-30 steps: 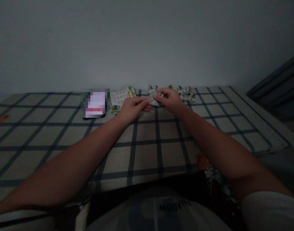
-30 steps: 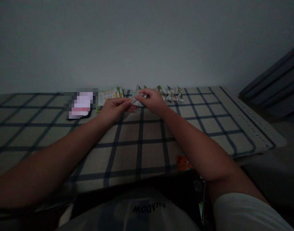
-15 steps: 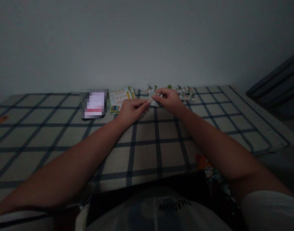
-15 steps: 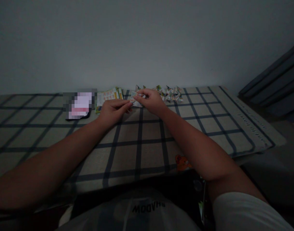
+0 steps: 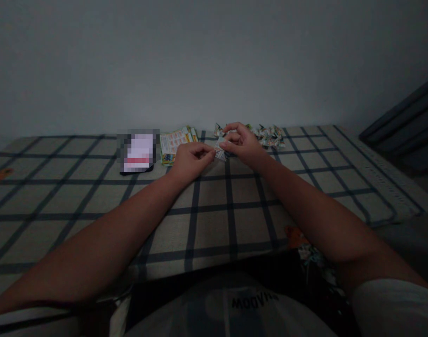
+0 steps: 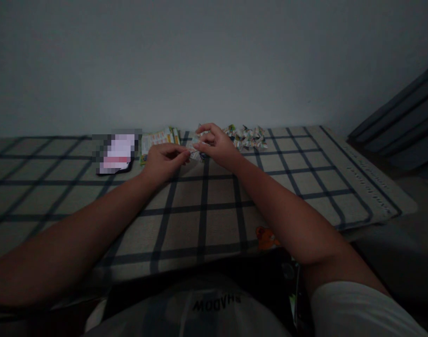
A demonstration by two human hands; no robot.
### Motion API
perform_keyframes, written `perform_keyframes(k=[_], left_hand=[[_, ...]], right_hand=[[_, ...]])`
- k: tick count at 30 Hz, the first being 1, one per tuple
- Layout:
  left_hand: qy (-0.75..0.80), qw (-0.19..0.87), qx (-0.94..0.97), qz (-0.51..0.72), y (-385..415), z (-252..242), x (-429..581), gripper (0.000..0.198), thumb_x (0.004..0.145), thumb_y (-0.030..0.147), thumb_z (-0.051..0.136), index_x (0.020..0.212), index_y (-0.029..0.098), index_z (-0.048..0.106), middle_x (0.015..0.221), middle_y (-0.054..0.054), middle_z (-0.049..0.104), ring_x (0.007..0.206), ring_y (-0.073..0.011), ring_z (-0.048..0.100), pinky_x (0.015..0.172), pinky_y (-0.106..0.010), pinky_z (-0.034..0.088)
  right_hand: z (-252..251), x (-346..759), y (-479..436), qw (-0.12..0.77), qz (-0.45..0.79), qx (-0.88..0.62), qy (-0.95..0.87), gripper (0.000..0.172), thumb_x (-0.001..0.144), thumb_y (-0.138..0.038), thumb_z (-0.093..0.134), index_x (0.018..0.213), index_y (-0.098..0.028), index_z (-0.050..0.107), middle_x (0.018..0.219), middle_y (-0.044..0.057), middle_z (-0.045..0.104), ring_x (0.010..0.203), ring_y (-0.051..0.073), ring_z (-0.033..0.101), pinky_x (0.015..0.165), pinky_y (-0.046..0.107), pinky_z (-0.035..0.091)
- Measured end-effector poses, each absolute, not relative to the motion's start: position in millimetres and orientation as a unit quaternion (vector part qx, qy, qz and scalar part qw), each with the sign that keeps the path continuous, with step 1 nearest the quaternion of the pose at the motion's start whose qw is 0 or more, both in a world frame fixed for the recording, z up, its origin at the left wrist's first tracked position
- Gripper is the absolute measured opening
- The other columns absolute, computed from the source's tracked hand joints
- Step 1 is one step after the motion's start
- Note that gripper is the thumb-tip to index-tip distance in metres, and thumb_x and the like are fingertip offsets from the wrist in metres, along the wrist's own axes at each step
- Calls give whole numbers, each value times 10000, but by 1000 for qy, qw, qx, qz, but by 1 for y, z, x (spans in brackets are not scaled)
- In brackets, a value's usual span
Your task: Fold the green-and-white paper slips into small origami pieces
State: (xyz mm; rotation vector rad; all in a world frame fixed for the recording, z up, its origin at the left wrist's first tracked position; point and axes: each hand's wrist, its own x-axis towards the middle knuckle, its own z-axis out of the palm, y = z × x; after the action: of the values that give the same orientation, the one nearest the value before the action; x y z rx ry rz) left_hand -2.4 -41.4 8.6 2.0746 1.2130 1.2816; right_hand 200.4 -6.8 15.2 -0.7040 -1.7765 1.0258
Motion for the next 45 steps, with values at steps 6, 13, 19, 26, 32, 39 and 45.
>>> perform_keyframes(k=[6,13,19,26,32,39,45], left_hand=[[428,240,754,436,-39,5,-1,313,842,467,677,841,173,782,693,-34,713,619,-143,605,568,-249,424],[438,255,721,473,-40,11,1,292,862,460,671,839,184,764,720,-24,725,615,-135,608,602,-248,452],[442,299,702,472,-42,13,-1,269,819,413,695,679,183,710,653,-23,705,600,-133,615,629,-251,489],[436,287,708,476,-38,9,-1,284,817,467,715,760,191,744,698,-17,705,637,-136,611,610,-250,466],[440,228,717,491,-40,15,1,280,832,470,697,740,211,753,720,-19,715,723,-166,631,694,-278,478],[427,267,704,501,-40,15,0,291,850,455,691,723,202,757,724,-15,715,722,-161,633,691,-274,478],[420,324,687,496,-37,11,-2,309,825,471,722,693,192,740,673,-7,701,670,-146,612,666,-267,470]], right_hand=[[19,203,-9,437,407,-273,-755,531,762,-520,782,1112,-217,524,746,-51,596,676,106,540,627,234,412],[16,203,-2,477,381,-320,-724,512,771,-603,737,1056,-187,643,806,-3,649,714,123,568,655,259,448],[23,206,-4,459,340,-340,-747,497,755,-656,723,787,-161,698,733,13,650,709,133,553,689,287,456],[26,209,-7,442,345,-353,-749,463,765,-596,749,821,-137,737,749,36,675,700,135,566,670,288,447],[24,208,-6,452,353,-346,-742,483,732,-608,775,838,-137,759,757,40,698,706,136,585,673,284,461],[24,211,-5,481,338,-338,-735,413,778,-570,748,837,-162,762,763,30,709,720,140,598,714,292,487],[23,210,-5,475,343,-340,-736,418,770,-573,753,818,-158,740,766,27,699,732,142,583,702,284,465]])
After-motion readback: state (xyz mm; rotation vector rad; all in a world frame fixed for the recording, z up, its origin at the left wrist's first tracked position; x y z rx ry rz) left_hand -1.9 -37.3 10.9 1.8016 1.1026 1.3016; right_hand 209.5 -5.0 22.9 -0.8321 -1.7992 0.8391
